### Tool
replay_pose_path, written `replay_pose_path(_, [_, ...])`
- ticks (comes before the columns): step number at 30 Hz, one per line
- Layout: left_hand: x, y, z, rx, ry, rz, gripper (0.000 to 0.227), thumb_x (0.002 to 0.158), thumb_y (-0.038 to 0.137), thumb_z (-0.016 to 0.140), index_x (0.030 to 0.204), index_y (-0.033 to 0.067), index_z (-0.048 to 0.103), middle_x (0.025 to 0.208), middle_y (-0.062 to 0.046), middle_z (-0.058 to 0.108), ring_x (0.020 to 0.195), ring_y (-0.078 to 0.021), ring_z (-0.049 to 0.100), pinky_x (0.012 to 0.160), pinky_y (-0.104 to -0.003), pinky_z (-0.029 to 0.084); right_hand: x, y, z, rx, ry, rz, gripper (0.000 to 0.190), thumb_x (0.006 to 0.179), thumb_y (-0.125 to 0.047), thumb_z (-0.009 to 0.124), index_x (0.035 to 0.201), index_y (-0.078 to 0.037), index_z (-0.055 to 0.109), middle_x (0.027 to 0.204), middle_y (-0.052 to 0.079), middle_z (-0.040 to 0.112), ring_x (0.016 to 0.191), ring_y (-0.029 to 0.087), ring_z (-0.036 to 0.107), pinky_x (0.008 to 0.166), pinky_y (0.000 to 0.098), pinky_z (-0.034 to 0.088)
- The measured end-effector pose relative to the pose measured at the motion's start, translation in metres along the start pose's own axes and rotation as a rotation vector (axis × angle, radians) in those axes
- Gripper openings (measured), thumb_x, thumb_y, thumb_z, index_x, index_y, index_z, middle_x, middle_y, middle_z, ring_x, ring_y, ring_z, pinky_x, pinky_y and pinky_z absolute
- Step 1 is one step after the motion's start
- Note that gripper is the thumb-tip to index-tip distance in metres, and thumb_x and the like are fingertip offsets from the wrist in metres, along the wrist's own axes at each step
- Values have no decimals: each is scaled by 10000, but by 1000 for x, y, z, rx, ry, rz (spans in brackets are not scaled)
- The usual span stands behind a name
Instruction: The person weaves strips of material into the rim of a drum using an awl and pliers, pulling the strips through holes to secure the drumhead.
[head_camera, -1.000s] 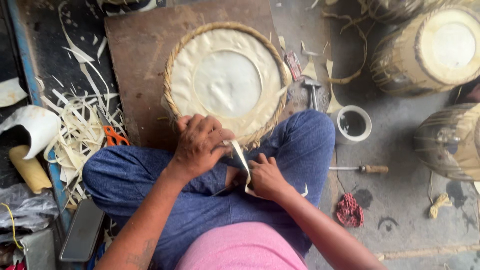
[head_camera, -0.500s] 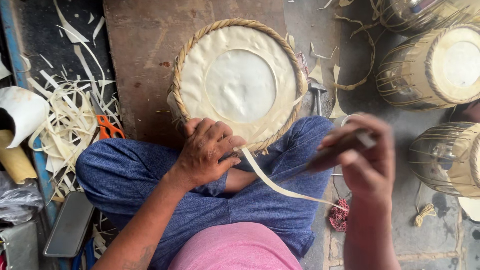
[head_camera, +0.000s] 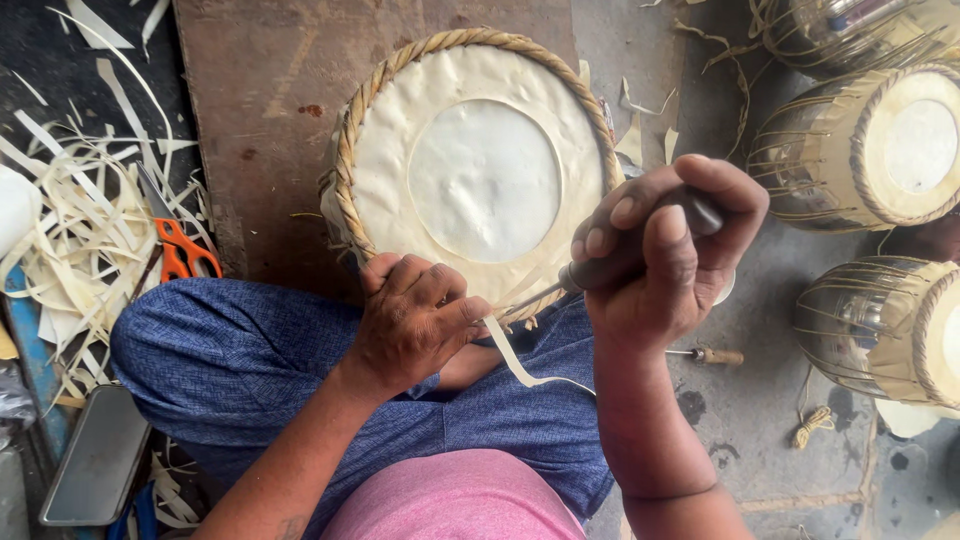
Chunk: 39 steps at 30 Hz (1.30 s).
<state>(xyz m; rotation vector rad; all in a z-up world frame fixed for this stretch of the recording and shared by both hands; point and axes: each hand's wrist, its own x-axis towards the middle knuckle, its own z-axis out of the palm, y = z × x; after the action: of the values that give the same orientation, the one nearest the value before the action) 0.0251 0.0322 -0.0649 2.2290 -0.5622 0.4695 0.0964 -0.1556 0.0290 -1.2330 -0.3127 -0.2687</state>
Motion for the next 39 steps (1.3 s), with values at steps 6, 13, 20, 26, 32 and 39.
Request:
replay_pose_path(6, [-2, -1, 2, 17, 25, 21, 258, 885, 403, 812, 1063, 272, 679, 951, 64, 557, 936, -157, 529, 979, -412, 292, 15, 14, 14, -405, -139, 27, 187, 1156, -56, 557, 1324, -87, 481, 844, 49, 596, 618, 117, 592, 541, 250, 492])
replay_pose_path(13, [5, 12, 0, 1, 33, 2, 225, 861, 404, 820, 966, 231, 720, 899, 55, 544, 898, -165, 527, 943, -405, 308, 50, 83, 51, -951, -534, -43, 267, 987, -64, 646, 1210, -66, 498, 987, 192, 650, 917, 411, 654, 797, 464, 529])
replay_pose_path(20, [-1, 12, -1, 10, 6, 7, 183, 866, 362, 794, 949, 212, 728, 927, 27, 565, 926, -189, 540, 943, -406, 309, 47, 84, 44, -1073, -518, 69, 245, 987, -93, 641, 1201, -94, 520, 885, 147, 649, 815, 378, 655, 717, 471, 509])
replay_pose_path(26, [4, 8, -1, -1, 47, -2, 203, 857, 359, 829, 895, 208, 698, 907, 38, 564, 904, -172, 540, 938, -390, 311, 53, 78, 59, -932, -538, 188, 215, 967, -80, 662, 1156, -72, 561, 716, 88, 538, 640, 249, 571, 617, 394, 475])
replay_pose_path(32, [4, 11, -1, -5, 51, -26, 215, 842, 371, 847, 917, 212, 724, 909, 40, 555, 899, -158, 531, 941, -388, 305, 51, 48, 67, -541, -444, 488, 183, 957, -78, 660, 1115, -31, 580, 644, 10, 486, 554, 154, 506, 499, 301, 402])
replay_pose_path(39, [2, 15, 1, -20, 4, -75, 227, 787, 347, 849, 958, 242, 743, 953, 55, 570, 943, -163, 542, 960, -404, 289, 67, 29, 38, -191, -315, 391, 176, 995, -49, 541, 1147, 11, 608, 748, 63, 554, 525, 114, 534, 473, 255, 404])
